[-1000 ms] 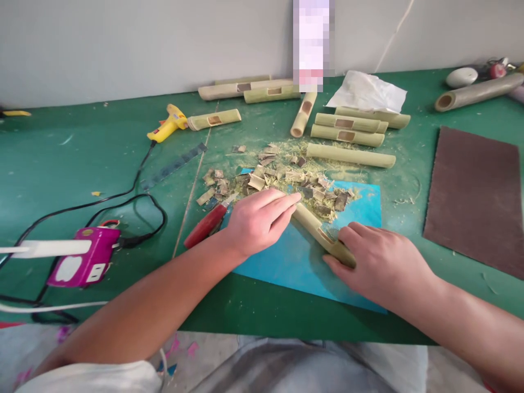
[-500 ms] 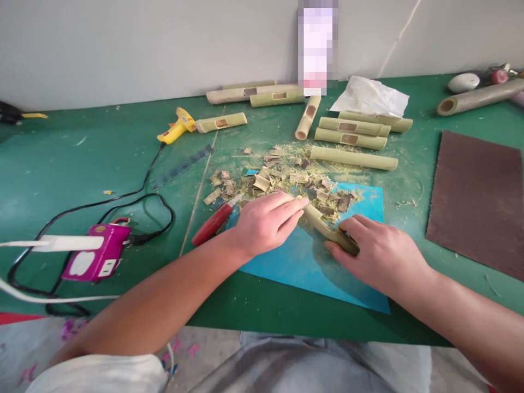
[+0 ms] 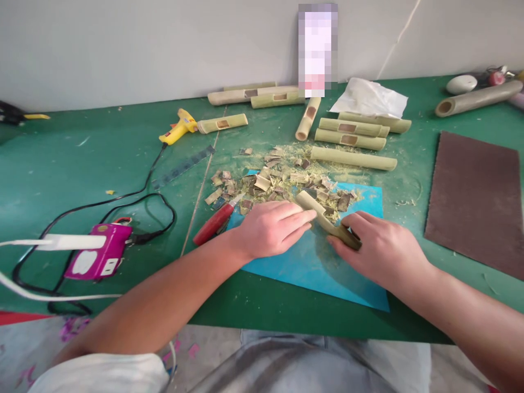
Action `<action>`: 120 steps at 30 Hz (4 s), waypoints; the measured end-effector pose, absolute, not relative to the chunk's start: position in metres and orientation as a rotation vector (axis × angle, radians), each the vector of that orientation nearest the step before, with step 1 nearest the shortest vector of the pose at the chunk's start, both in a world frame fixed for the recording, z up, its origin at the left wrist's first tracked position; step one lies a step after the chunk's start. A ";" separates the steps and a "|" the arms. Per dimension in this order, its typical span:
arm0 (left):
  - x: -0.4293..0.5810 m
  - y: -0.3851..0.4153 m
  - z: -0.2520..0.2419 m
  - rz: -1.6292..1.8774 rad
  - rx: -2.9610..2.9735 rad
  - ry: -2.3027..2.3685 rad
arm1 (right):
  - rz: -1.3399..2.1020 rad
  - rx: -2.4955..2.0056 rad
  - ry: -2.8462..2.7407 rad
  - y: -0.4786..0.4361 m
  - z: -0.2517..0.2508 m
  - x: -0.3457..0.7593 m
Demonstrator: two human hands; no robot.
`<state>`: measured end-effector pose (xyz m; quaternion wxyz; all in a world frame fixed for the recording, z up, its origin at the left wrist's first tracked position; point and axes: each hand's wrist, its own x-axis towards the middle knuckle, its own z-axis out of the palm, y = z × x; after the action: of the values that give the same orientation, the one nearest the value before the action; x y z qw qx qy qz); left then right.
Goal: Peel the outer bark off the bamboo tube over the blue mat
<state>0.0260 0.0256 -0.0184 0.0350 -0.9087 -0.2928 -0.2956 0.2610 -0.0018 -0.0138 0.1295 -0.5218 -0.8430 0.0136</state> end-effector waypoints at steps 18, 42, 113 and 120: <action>-0.062 -0.001 0.026 0.331 -2.146 -2.181 | 0.124 -1.733 -2.468 0.000 -0.006 0.263; -0.110 -0.010 -0.009 -0.417 -2.162 -2.240 | 0.230 -1.796 -2.463 0.004 -0.007 0.261; -0.087 -0.085 -0.013 -0.776 -2.100 -2.354 | 0.276 -1.868 -2.474 0.007 -0.005 0.260; -0.119 -0.055 -0.018 -0.259 -1.980 -2.253 | 0.258 -1.851 -2.473 0.007 -0.007 0.261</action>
<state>-0.1188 -0.0555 -0.0177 0.0656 -0.6562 -0.7468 -0.0859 0.2606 0.0072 -0.0069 0.0211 -0.5971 -0.7976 0.0831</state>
